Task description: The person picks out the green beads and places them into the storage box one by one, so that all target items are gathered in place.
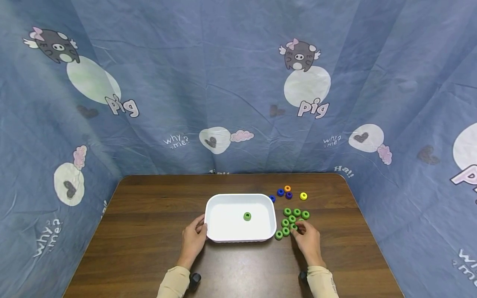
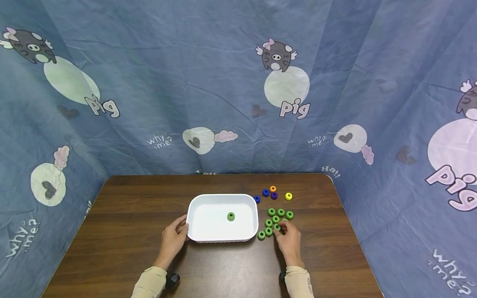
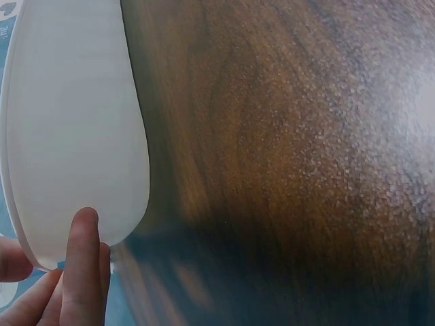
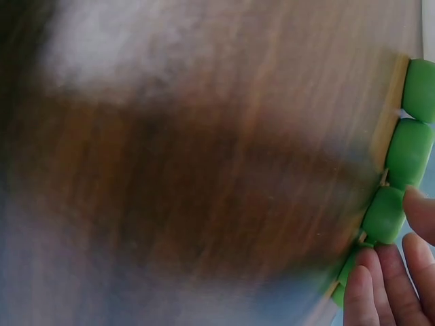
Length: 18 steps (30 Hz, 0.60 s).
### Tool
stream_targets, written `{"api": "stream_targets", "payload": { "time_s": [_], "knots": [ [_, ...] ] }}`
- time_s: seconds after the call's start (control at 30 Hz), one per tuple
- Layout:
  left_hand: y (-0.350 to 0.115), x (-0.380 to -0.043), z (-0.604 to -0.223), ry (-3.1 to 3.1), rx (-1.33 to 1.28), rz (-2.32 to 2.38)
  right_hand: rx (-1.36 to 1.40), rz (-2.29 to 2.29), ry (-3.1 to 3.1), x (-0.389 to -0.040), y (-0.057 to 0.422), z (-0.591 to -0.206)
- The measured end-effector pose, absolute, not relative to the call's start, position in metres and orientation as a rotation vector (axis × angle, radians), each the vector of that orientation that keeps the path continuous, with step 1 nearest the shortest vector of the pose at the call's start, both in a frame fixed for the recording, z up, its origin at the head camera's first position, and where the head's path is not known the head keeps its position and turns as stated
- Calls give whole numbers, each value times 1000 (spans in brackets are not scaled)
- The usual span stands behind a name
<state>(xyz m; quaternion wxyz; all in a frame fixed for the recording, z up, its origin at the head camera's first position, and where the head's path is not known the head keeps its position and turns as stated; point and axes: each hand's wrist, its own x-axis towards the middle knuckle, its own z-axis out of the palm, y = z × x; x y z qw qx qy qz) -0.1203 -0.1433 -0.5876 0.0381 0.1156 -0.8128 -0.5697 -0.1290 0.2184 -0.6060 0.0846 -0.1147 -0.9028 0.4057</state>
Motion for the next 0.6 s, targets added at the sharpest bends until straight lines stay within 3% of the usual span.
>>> {"api": "stream_targets", "payload": {
  "time_s": [0.6],
  "knots": [
    [-144, -119, -586, -2502, 357, -1734, -353, 1195, -2697, -131, 218, -612]
  ]
}}
